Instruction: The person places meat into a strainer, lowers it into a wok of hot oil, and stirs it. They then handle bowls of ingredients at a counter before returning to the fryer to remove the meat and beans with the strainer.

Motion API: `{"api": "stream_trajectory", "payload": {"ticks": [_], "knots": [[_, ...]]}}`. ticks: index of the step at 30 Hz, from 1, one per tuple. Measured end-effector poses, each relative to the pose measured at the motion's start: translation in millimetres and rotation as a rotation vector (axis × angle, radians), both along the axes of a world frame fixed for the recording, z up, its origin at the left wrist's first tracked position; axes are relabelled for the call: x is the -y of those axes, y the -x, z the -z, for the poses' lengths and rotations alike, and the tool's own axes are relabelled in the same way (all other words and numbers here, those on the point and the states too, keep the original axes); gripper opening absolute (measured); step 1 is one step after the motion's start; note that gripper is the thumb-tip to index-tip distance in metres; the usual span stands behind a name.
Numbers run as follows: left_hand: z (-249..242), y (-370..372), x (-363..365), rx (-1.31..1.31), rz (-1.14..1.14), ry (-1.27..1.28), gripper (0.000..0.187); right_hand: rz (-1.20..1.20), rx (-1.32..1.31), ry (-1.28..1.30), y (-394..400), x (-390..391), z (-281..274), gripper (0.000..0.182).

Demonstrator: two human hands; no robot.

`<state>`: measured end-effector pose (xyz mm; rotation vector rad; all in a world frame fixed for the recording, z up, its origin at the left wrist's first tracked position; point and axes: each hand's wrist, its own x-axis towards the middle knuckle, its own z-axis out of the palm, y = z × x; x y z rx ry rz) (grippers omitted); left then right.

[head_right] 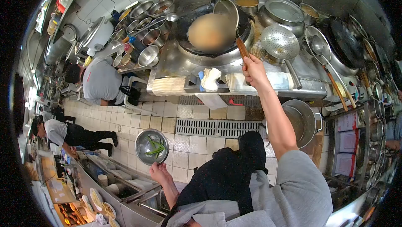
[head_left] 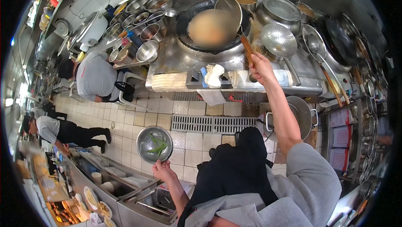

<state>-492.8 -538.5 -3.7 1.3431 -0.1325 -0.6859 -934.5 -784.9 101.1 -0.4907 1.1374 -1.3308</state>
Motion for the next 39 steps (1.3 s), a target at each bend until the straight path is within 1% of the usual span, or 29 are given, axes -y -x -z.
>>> {"api": "stream_trajectory", "payload": {"ticks": [3, 6, 9, 10, 12, 13, 14, 15, 16, 17, 18, 19, 20, 21, 22, 24, 25, 26, 27, 28, 30, 31, 32, 34, 35, 37, 39], "knots": [[-2.7, 7.7, 12.8, -0.007, 0.041, 0.015, 0.01, 0.03, -0.107, 0.052, 4.6, 0.9, -2.9, 0.009], [-2.3, 12.6, 22.7, -0.007, 0.069, 0.025, 0.01, 0.06, -0.072, 0.095, 22.9, 4.9, -4.1, 0.026], [-8.9, 22.9, 36.4, -0.007, 0.089, 0.013, 0.01, 0.143, -0.147, 0.167, 40.6, 14.2, -7.2, 0.029], [-10.8, 25.5, 38.6, -0.007, 0.095, 0.011, 0.01, 0.122, -0.245, 0.232, 54.4, 20.4, -3.5, 0.033], [-19.5, 34.0, 45.7, -0.013, 0.113, 0.011, 0.01, 0.366, -0.805, 0.424, 70.3, 59.5, 16.0, 0.038], [-20.4, 36.7, 51.5, -0.022, 0.164, 0.005, 0.011, 0.485, -1.08, 0.518, 77.8, 81.7, 23.4, 0.04], [-21.8, 37.2, 56.2, -0.028, 0.21, -0.004, 0.011, 0.374, -1.112, 0.264, 79.2, 93.3, 3.7, 0.044], [-23.0, 37.8, 61.5, -0.031, 0.256, -0.013, 0.012, 0.381, -1.151, 0.246, 101.1, 129.0, 26.6, 0.043], [-23.5, 40.4, 67.7, -0.024, 0.29, 0.001, 0.012, 0.389, -1.192, 0.23, 134.9, 174.0, 68.5, 0.043], [-23.7, 44.9, 75.2, -0.018, 0.324, 0.015, 0.013, 0.396, -1.234, 0.213, 151.9, 201.0, 93.9, 0.042], [-25.7, 48.9, 84.4, -0.011, 0.358, 0.031, 0.013, 0.367, -1.217, 0.245, 149.3, 198.9, 83.2, 0.043], [-29.8, 52.3, 94.6, -0.009, 0.375, 0.035, 0.013, 0.342, -1.198, 0.276, 144.8, 183.1, 58.8, 0.044], [-33.7, 57.6, 104.0, -0.011, 0.394, 0.036, 0.013, 0.318, -1.183, 0.303, 140.0, 166.5, 48.2, 0.044], [-37.6, 66.5, 115.5, -0.019, 0.416, 0.039, 0.013, 0.354, -1.172, 0.387, 135.8, 155.7, 58.3, 0.045], [-51.4, 78.9, 129.2, -0.015, 0.446, 0.025, 0.01, 0.388, -1.16, 0.469, 131.0, 138.9, 70.7, 0.046], [-64.4, 92.8, 164.4, 0.028, 0.531, 0.088, 0.011, 0.118, -0.436, 0.174, 86.8, 59.7, 19.1, 0.048], [-69.5, 99.0, 185.6, 0.081, 0.545, 0.109, 0.011, 0.162, -0.261, 0.179, 62.7, 36.3, 8.6, 0.048], [-75.7, 107.4, 210.9, 0.136, 0.562, 0.135, 0.013, 0.156, -0.113, 0.108, 50.1, 17.0, 2.4, 0.047], [-85.5, 119.0, 236.5, 0.198, 0.606, 0.16, 0.013, 0.094, -0.008, 0.1, 44.4, 2.5, 1.4, 0.053], [-95.6, 131.5, 263.2, 0.26, 0.65, 0.186, 0.013, 0.103, 0.096, 0.066, 36.9, -11.0, -2.0, 0.046], [-109.2, 165.1, 320.2, 0.405, 0.753, 0.343, 0.015, 0.022, 0.242, 0.023, 29.7, -35.3, -3.2, 0.04], [-118.1, 185.2, 342.3, 0.509, 0.813, 0.358, 0.014, 0.018, 0.332, -0.002, 22.9, -46.8, -11.0, 0.031], [-125.7, 205.3, 363.9, 0.69, 0.853, 0.33, 0.017, 0.008, 0.375, -0.005, 18.7, -54.5, -14.8, 0.027], [-135.6, 246.9, 395.5, 1.002, 0.854, 0.257, 0.021, 0.0, 0.462, -0.018, 13.8, -63.5, -21.3, 0.015], [-122.7, 257.4, 423.3, 1.207, 0.846, 0.237, 0.022, -0.009, 0.501, -0.01, 12.1, -65.5, -26.5, 0.014], [-126.4, 286.5, 442.9, 1.628, 0.732, 0.292, 0.018, 0.0, 0.534, -0.031, 13.1, -66.1, -32.9, 0.011], [-119.9, 306.2, 458.0, 1.657, 0.744, 0.294, 0.016, -0.001, 0.587, -0.019, 17.1, -63.6, -28.7, 0.01]]}}
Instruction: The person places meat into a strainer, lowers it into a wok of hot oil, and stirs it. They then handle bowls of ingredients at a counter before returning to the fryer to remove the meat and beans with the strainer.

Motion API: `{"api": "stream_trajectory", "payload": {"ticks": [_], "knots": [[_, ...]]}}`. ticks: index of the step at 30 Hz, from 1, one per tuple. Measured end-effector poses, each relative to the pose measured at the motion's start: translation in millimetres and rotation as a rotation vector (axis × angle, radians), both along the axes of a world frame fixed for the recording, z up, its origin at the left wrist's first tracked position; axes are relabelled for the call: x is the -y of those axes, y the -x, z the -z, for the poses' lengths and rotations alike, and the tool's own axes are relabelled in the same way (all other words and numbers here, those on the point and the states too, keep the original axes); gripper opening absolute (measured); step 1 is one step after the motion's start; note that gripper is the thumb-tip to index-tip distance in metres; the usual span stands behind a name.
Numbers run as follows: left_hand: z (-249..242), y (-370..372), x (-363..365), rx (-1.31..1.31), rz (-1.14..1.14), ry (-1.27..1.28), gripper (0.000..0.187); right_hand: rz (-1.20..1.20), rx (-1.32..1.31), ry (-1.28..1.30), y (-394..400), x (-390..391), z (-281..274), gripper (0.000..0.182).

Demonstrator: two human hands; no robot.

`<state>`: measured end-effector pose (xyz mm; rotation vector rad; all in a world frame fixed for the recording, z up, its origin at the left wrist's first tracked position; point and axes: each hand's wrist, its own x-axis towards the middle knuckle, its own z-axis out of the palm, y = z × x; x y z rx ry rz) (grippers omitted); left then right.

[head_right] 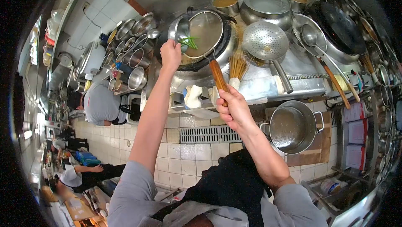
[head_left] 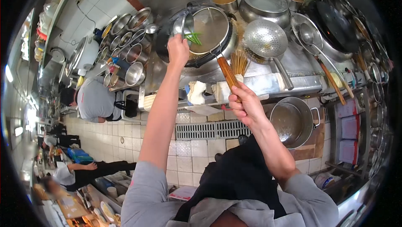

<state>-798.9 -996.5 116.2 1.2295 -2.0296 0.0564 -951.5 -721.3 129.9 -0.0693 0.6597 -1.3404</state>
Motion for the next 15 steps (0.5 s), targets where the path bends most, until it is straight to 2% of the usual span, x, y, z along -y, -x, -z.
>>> {"api": "stream_trajectory", "payload": {"ticks": [5, 10, 13, 15], "knots": [[10.6, 25.1, 23.8, 0.027, -0.009, 0.06, 0.013, 0.007, 0.112, -0.031, 10.4, 14.2, 6.6, 0.011], [-3.8, 32.5, 28.9, -0.009, 0.002, 0.119, 0.012, 0.026, 0.158, -0.028, 15.7, 24.9, 17.5, 0.008], [-18.5, 21.8, 30.6, -0.058, -0.021, 0.098, 0.014, 0.056, 0.085, -0.033, 15.3, 37.0, 16.3, 0.007], [-17.5, 4.0, 36.3, -0.134, -0.03, 0.16, 0.018, 0.07, -0.111, -0.012, 15.0, 53.7, 21.6, 0.006]]}}
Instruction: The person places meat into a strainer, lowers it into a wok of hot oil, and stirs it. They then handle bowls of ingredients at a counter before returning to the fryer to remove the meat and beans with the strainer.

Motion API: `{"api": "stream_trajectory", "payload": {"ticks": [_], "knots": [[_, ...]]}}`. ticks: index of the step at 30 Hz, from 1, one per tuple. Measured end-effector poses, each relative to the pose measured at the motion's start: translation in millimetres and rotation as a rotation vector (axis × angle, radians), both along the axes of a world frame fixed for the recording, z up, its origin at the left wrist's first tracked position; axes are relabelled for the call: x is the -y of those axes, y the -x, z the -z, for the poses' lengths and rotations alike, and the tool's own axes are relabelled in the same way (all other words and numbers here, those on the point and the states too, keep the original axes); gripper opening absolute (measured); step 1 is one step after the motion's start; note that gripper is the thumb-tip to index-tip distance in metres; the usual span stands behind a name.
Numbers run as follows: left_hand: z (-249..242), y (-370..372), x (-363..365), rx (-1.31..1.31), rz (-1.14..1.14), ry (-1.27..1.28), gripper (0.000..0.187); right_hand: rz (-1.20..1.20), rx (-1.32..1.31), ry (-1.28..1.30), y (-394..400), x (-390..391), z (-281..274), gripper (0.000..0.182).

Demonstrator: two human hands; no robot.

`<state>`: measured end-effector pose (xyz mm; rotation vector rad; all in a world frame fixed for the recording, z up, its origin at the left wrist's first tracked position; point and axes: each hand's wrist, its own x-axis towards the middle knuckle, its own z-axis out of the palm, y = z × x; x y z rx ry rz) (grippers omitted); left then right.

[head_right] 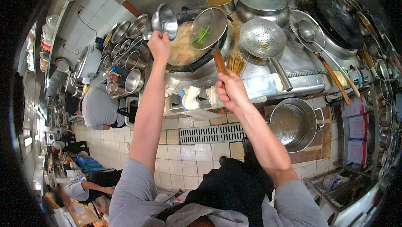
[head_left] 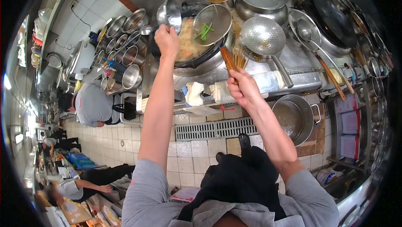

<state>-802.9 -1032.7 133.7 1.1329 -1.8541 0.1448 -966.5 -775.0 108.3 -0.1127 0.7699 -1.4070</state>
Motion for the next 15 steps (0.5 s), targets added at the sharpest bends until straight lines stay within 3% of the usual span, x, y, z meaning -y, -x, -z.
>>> {"api": "stream_trajectory", "payload": {"ticks": [3, 6, 15], "knots": [[-5.3, -25.8, -25.8, -0.388, 0.035, -0.308, 0.019, 0.009, -0.19, -0.034, -4.2, 27.3, 12.3, 0.008], [5.5, -61.4, -59.9, -0.618, 0.103, -0.335, 0.02, 0.007, -0.259, -0.057, -14.9, 50.7, 26.1, 0.011], [57.0, -180.3, -186.8, -0.922, 0.071, -0.458, 0.02, 0.027, 0.058, -0.084, -50.6, 74.8, 40.7, 0.011]]}}
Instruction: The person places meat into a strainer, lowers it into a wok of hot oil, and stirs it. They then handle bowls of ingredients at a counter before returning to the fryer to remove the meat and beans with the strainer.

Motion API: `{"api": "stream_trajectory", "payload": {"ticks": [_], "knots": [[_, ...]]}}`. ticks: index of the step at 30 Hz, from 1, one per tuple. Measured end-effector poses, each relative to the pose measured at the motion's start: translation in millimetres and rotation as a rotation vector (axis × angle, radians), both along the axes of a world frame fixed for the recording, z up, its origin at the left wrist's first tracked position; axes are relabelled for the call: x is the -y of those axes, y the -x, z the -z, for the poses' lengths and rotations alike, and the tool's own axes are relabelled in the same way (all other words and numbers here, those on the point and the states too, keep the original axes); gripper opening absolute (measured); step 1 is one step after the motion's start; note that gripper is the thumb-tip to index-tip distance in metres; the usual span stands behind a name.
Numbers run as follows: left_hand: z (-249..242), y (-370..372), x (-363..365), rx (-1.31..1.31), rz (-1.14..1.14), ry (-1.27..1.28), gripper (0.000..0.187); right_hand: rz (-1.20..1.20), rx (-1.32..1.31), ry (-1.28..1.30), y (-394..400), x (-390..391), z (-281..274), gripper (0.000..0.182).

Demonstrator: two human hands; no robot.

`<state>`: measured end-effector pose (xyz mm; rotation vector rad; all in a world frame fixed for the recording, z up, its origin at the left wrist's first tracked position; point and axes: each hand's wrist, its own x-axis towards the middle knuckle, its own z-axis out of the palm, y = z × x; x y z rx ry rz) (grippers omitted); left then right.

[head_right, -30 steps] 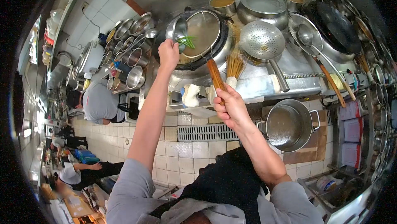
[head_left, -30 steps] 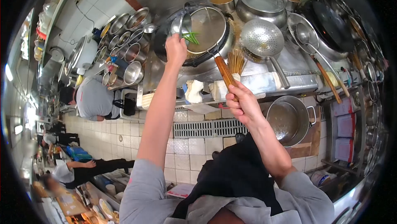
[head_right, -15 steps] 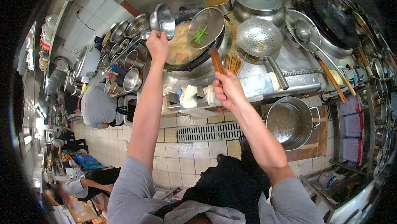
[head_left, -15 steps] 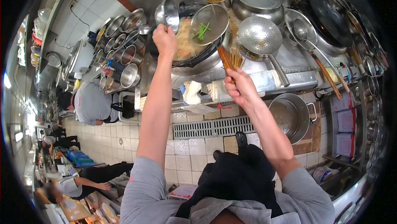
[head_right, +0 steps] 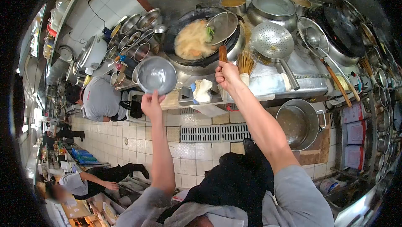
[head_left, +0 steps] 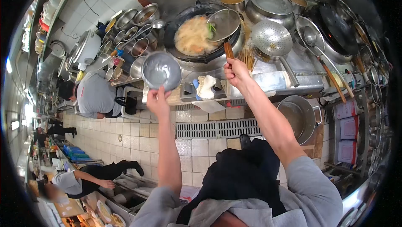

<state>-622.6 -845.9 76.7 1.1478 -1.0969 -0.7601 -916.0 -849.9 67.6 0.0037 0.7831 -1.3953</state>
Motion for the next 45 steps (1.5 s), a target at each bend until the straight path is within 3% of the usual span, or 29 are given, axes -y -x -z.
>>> {"api": "stream_trajectory", "payload": {"ticks": [8, 22, 31, 37, 40, 45], "knots": [[24.1, -58.0, -86.9, -0.097, -0.12, -0.089, 0.02, 0.077, -0.07, -0.075, -41.0, -14.3, -9.9, 0.01], [26.6, -83.7, -133.5, -0.149, -0.147, -0.174, 0.017, 0.142, -0.062, -0.122, -73.9, 12.0, 9.6, 0.012], [23.1, -93.8, -145.7, -0.204, -0.167, -0.184, 0.017, 0.165, -0.094, -0.047, -85.7, -9.0, 1.2, 0.031], [24.6, -100.4, -149.6, -0.209, -0.15, -0.179, 0.016, 0.199, -0.042, 0.0, -82.2, -7.4, 17.1, 0.031], [21.9, -97.5, -151.2, -0.227, -0.17, -0.18, 0.015, 0.205, -0.08, 0.019, -78.2, -16.5, 18.6, 0.04], [31.8, -109.9, -157.0, -0.305, -0.191, -0.197, 0.014, 0.445, -0.331, 0.031, -82.3, -75.0, 16.0, 0.06]]}}
